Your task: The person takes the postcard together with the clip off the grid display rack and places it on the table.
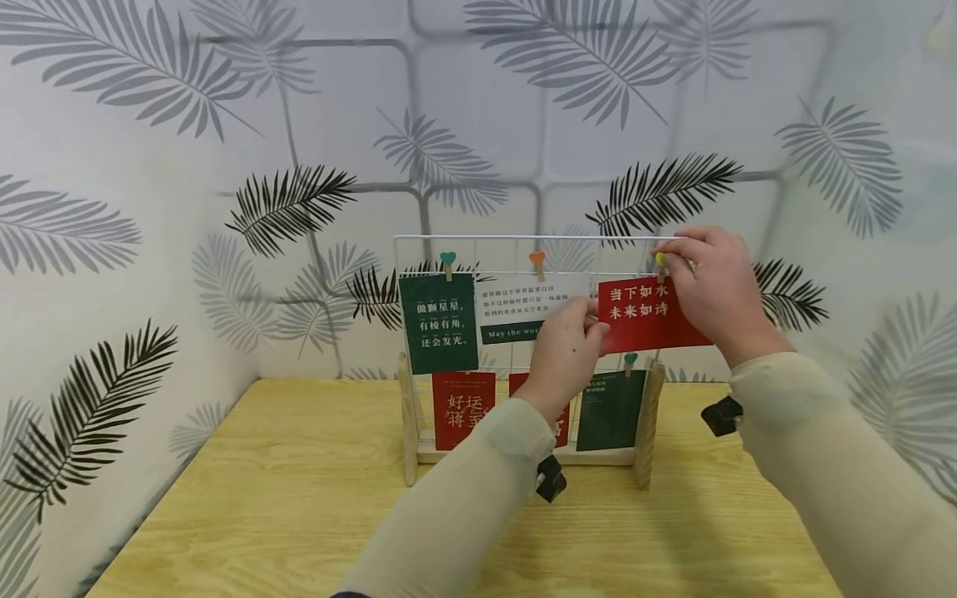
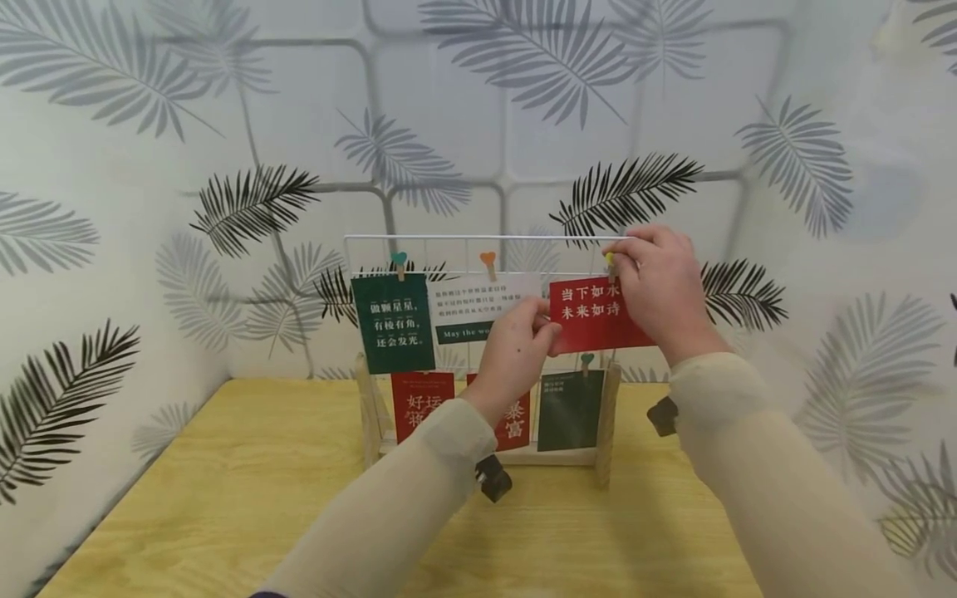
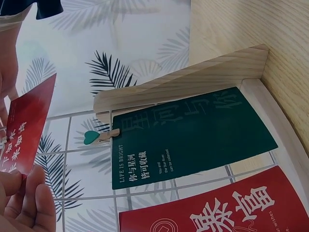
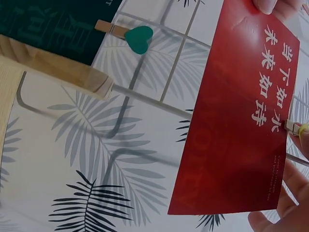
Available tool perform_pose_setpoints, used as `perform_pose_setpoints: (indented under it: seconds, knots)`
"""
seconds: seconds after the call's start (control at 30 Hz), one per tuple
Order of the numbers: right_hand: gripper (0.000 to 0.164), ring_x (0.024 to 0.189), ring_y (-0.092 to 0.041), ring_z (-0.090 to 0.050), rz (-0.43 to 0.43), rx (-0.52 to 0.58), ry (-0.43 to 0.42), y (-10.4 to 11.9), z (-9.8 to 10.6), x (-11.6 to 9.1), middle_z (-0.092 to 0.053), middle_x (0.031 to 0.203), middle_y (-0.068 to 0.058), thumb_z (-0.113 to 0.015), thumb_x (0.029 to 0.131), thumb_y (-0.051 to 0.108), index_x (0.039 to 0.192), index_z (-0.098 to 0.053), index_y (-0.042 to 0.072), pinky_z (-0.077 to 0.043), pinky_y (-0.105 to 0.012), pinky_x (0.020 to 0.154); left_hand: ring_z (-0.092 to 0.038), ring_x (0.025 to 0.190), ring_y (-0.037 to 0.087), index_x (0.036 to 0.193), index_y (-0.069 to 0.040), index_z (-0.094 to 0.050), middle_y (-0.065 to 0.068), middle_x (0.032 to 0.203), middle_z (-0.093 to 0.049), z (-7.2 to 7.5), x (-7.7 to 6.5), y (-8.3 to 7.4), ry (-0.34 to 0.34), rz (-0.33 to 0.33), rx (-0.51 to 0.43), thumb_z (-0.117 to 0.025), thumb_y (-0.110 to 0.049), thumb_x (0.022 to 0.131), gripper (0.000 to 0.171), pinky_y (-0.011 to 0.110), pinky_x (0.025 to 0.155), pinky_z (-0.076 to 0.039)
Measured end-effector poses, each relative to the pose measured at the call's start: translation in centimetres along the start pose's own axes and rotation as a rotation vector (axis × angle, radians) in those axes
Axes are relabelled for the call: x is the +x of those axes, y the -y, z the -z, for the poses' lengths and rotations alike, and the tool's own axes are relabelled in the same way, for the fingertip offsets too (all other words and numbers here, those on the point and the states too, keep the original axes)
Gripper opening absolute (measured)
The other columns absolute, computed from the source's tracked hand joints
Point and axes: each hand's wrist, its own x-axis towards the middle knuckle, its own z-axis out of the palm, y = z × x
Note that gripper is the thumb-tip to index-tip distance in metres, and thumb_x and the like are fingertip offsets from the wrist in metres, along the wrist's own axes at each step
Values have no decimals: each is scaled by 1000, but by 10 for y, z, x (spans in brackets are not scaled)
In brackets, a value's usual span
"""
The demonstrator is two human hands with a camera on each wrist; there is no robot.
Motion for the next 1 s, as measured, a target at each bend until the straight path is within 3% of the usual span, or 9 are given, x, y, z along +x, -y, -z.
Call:
perform_pose_setpoints:
  seconds: [0.3, 0.5, 1.0]
  knots:
    - [34, 128, -40, -41, -40, 40, -6, 4, -1, -3, -51, 136, -21, -49, 108, 21, 116, -72, -2, -41, -62, 100, -57, 86, 11, 121, -17, -62, -8, 98, -61, 0, -2, 0, -14, -16, 9, -64, -25, 101, 21, 22, 71, -53]
    - [35, 134, -40, -35, -53, 47, -16, 5, 0, -2, -47, 140, -21, -50, 107, 22, 116, -72, -2, -39, -61, 102, -57, 86, 10, 121, -17, -62, -8, 98, -60, 1, 1, 2, -19, -25, 14, -64, -25, 101, 21, 22, 71, -52]
    - [31, 125, -36, -36, -41, 50, -52, 4, -2, -4, -47, 128, -18, -53, 106, 21, 112, -73, -2, -39, -56, 95, -57, 85, 10, 119, -17, -62, -8, 96, -60, 0, 3, 0, -12, -24, 6, -64, -24, 101, 19, 21, 70, -52]
